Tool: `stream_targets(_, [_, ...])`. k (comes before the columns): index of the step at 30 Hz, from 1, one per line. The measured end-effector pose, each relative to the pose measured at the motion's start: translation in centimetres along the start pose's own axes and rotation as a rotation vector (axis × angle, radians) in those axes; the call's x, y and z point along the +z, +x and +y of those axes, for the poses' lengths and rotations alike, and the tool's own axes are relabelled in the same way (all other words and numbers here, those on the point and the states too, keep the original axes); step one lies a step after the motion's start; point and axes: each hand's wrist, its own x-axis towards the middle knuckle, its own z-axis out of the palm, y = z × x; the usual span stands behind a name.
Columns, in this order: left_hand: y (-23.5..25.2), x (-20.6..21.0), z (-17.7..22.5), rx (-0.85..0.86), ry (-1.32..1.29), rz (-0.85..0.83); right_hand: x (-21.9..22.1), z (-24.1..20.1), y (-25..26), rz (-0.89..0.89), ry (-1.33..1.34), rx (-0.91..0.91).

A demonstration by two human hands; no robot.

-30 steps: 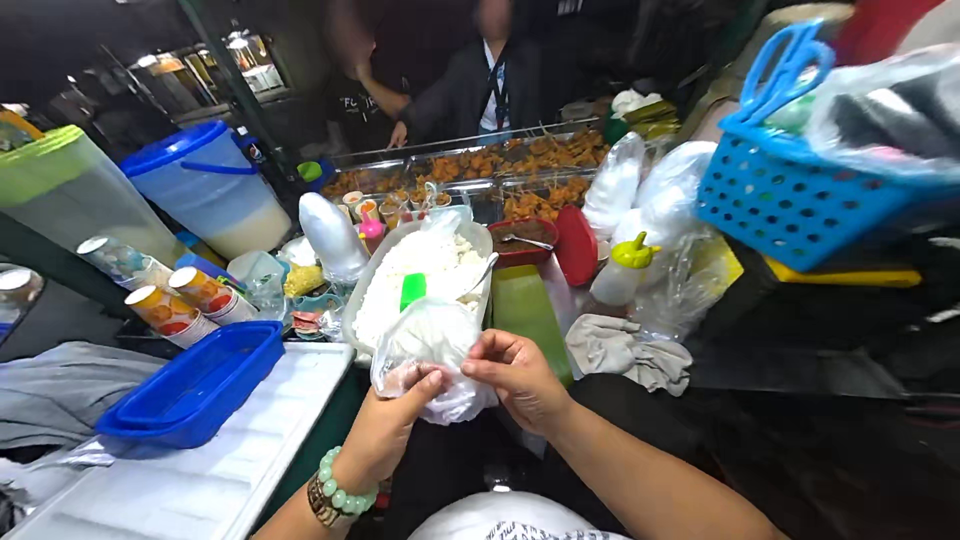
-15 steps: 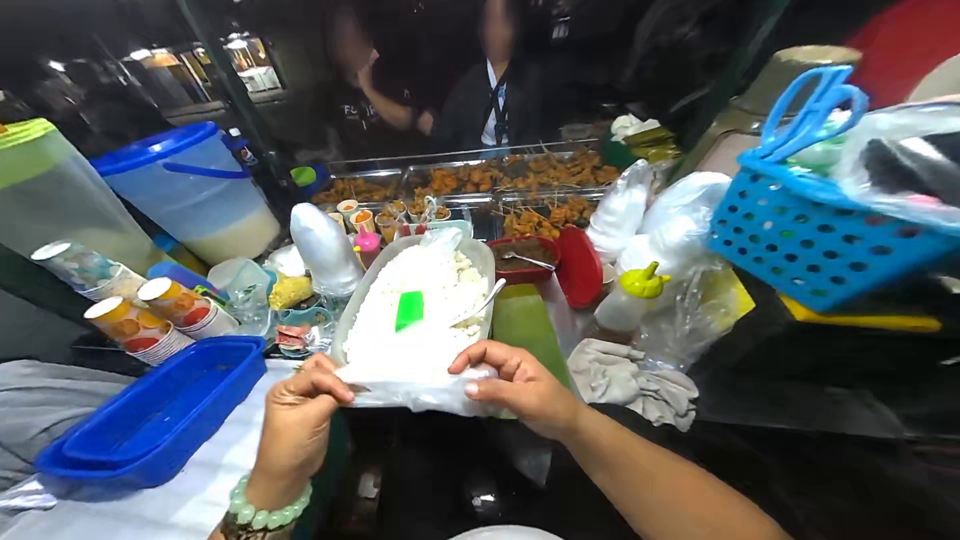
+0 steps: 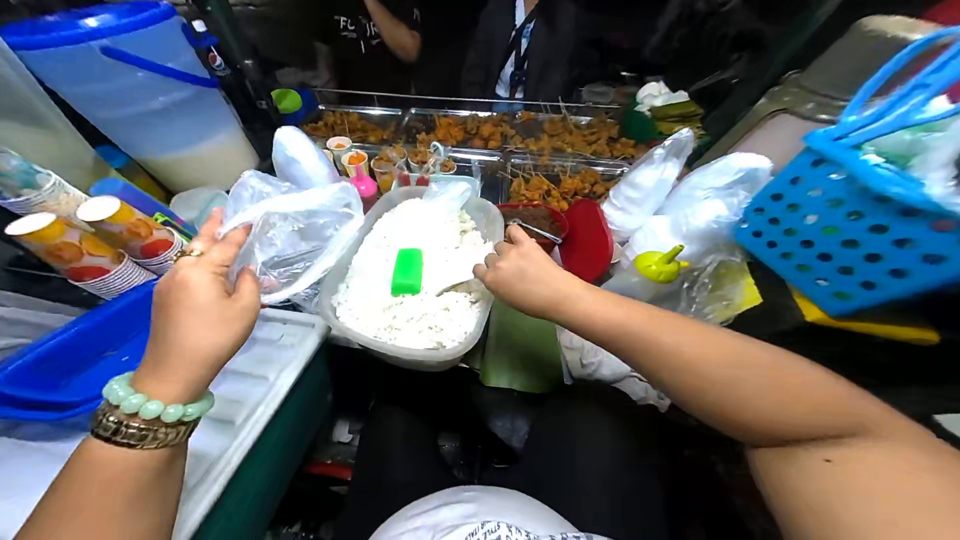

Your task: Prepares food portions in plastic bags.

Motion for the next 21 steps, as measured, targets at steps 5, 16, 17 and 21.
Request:
stream_targets(5, [-0.4, 1.1, -0.9, -0.096, -0.1, -0.014, -1.1, 3.1, -1.5, 0.298, 0.004, 0.004])
stream_targets(16, [-0.1, 3.9, 1.7, -0.171, -0.236, -0.078, 4.2, 0.1, -2.3, 0.252, 0.483, -0.07])
stream_targets(17, [-0.1, 4.0, 1.6, -0.185, -0.238, -0.074, 4.1, -0.3, -2.2, 0.211, 0.518, -0.051])
stream_targets(21, [0.2, 5.3, 1.5, -0.211, -0.258, -0.054, 3.3, -1.9, -0.9, -0.053, 0.655, 0.059])
